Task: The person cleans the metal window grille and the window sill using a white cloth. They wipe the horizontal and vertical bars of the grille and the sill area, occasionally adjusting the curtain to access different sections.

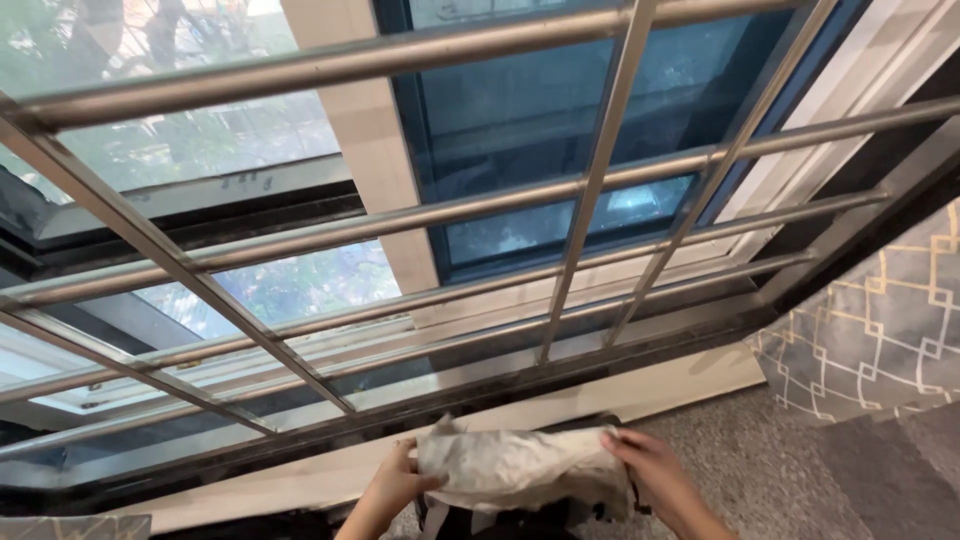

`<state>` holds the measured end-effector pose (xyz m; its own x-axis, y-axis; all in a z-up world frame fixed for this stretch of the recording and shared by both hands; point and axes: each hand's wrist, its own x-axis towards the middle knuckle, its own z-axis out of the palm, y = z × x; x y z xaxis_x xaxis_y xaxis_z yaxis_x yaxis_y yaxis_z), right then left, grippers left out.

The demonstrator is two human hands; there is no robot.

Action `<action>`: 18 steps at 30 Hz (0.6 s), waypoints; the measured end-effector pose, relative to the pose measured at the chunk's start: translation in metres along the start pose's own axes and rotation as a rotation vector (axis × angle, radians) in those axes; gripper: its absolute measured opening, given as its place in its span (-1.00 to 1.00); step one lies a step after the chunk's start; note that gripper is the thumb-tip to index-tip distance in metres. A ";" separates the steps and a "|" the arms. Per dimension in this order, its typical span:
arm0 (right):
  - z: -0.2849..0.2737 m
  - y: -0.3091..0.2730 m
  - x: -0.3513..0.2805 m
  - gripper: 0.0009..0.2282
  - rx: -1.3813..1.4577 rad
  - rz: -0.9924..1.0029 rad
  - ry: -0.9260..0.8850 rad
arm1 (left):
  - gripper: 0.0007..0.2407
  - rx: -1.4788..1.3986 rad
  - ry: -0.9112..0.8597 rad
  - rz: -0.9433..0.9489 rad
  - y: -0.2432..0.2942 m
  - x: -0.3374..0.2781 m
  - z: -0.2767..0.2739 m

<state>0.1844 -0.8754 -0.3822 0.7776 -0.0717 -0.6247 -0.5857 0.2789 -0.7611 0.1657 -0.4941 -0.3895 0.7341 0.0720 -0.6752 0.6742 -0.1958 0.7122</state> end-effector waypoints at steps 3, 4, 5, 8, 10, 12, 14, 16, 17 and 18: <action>-0.004 0.015 0.004 -0.74 -0.315 -0.403 0.025 | 0.03 -0.029 -0.088 0.131 -0.004 0.001 0.001; -0.006 0.020 0.006 -0.74 -0.318 -0.400 0.021 | 0.03 -0.032 -0.085 0.128 -0.024 0.008 0.007; -0.008 0.025 0.008 -0.77 -0.531 -0.687 0.058 | 0.02 -0.112 -0.172 0.117 -0.045 0.014 0.014; -0.005 0.019 0.006 -0.81 -0.667 -0.959 0.056 | -0.08 0.056 -0.163 0.148 -0.031 -0.002 0.009; -0.006 0.018 0.002 -0.82 -0.603 -0.921 0.010 | -0.20 0.300 -0.070 0.167 -0.024 -0.012 -0.002; -0.008 0.019 0.004 -0.83 -0.518 -0.721 -0.067 | -0.68 0.476 0.163 0.329 -0.036 -0.004 -0.012; -0.009 0.024 0.008 -0.79 -0.516 -0.573 -0.024 | -0.76 0.477 0.250 0.454 -0.051 0.006 -0.021; -0.006 0.025 0.015 -0.76 -0.508 -0.425 0.019 | -0.83 0.480 0.339 0.578 -0.038 -0.005 -0.034; -0.003 0.025 0.020 -0.74 -0.457 -0.493 -0.096 | -0.88 0.548 0.368 0.596 -0.019 -0.021 -0.042; 0.000 0.022 0.025 -0.70 -0.406 -0.563 -0.211 | -0.91 0.614 0.399 0.616 0.001 -0.036 -0.050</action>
<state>0.1910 -0.8709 -0.4151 0.9898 0.0977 -0.1034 -0.0907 -0.1265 -0.9878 0.1438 -0.4483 -0.3546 0.9957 0.0910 -0.0198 0.0837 -0.7813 0.6185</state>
